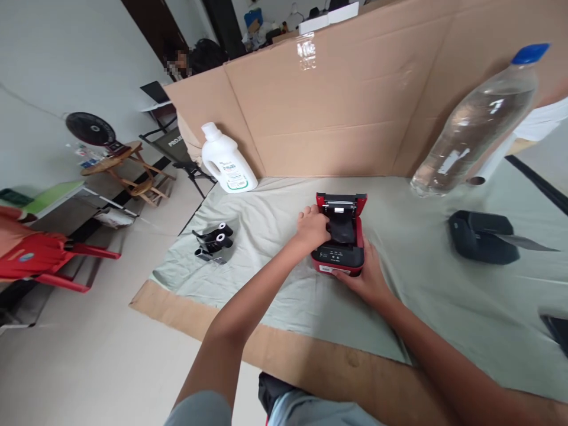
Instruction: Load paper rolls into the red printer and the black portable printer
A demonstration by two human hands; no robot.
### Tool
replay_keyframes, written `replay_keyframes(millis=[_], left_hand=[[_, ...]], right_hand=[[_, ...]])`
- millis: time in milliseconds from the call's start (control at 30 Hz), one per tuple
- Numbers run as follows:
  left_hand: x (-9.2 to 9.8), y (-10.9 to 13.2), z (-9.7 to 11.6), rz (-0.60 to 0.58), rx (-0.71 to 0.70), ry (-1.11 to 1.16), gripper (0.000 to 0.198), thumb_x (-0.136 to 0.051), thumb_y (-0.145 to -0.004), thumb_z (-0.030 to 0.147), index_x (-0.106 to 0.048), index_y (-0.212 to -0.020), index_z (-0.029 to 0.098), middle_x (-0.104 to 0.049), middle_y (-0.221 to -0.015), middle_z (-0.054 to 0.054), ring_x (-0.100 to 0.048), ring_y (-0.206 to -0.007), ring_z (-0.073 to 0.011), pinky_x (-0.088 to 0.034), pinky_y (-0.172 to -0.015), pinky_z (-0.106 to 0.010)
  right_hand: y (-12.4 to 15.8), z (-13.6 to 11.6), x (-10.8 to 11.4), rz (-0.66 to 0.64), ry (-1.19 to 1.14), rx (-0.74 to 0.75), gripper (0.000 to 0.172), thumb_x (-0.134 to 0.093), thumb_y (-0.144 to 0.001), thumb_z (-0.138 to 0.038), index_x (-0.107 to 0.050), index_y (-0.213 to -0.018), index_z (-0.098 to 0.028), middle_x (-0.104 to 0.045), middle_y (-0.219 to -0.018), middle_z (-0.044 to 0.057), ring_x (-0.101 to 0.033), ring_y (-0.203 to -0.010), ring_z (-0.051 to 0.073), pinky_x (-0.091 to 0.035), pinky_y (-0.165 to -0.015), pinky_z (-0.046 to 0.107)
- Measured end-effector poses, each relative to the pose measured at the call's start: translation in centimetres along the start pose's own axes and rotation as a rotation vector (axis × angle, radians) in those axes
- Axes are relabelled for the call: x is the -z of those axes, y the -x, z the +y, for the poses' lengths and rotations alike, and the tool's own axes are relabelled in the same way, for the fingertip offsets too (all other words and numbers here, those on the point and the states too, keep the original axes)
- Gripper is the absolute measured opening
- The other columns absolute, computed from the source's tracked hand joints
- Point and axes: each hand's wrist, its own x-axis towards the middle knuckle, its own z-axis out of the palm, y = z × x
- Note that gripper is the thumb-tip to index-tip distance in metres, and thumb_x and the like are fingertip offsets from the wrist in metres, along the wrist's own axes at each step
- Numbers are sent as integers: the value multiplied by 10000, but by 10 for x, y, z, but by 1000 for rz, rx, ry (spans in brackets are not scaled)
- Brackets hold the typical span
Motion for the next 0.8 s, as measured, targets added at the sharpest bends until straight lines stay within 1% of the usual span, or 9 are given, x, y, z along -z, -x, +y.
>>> replay_keyframes(millis=[100,200,267,367,433,500,600,700,800], left_hand=[[2,2,-9,13,-62,100,206,-694,-823,287,-813,-991,307,-577,-1251,-73,-510,-1237,-289,-413,-1082,-443],[6,3,-11,-34,-66,91,257,-713,-814,283,-807,-1049,329,-544,-1300,-69,-490,-1275,-290,-400,-1109,-449],[8,3,-10,-64,-53,64,328,-748,-793,298,-793,-1115,338,-527,-1321,-77,-477,-1293,-303,-388,-1125,-456],[10,3,-7,-70,-62,48,377,-728,-822,311,-763,-1195,355,-516,-1336,-84,-475,-1302,-304,-385,-1126,-445],[11,5,-3,-95,-81,26,382,-692,-869,349,-737,-1248,348,-494,-1387,-95,-475,-1310,-309,-382,-1125,-446],[12,6,1,-149,-94,-37,394,-666,-904,395,-714,-1289,321,-457,-1462,-116,-458,-1333,-330,-365,-1135,-464],[14,7,10,-205,-88,-135,405,-654,-926,414,-704,-1306,282,-425,-1536,-141,-408,-1378,-365,-324,-1152,-495],[12,6,15,-188,-86,-135,373,-674,-912,360,-729,-1275,291,-472,-1509,-136,-412,-1370,-357,-317,-1147,-485],[7,4,17,-135,-68,-114,392,-710,-875,334,-740,-1264,309,-528,-1437,-133,-446,-1334,-343,-337,-1121,-463]], right_hand=[[-3,-3,1,-8,9,8,1003,-771,-777,-652,-332,-1581,-243,-509,-1463,176,-491,-1306,426,-434,-1070,645],[-3,-3,0,-10,11,2,951,-755,-792,-655,-368,-1556,-242,-522,-1446,173,-492,-1301,426,-438,-1063,637],[-2,-2,-1,-1,8,9,1006,-763,-780,-662,-323,-1581,-242,-523,-1435,174,-496,-1295,417,-437,-1068,634],[-1,1,-2,0,7,-5,1108,-779,-754,-674,-236,-1620,-244,-501,-1448,175,-486,-1308,409,-433,-1078,639],[0,1,-2,-15,3,-22,1117,-786,-750,-663,-231,-1623,-242,-487,-1466,177,-470,-1328,411,-425,-1091,636],[0,1,-1,-33,-9,-35,1106,-794,-751,-643,-242,-1621,-239,-485,-1468,175,-463,-1338,409,-420,-1103,621],[1,0,-1,-35,-18,-61,1104,-797,-743,-643,-253,-1614,-237,-490,-1444,174,-468,-1325,407,-429,-1097,610],[2,1,-2,-34,-11,-86,1117,-799,-731,-655,-254,-1609,-232,-501,-1396,180,-487,-1291,411,-445,-1071,619],[3,2,-3,-32,-13,-62,1152,-793,-745,-657,-201,-1632,-221,-496,-1408,191,-478,-1303,409,-431,-1091,612]])
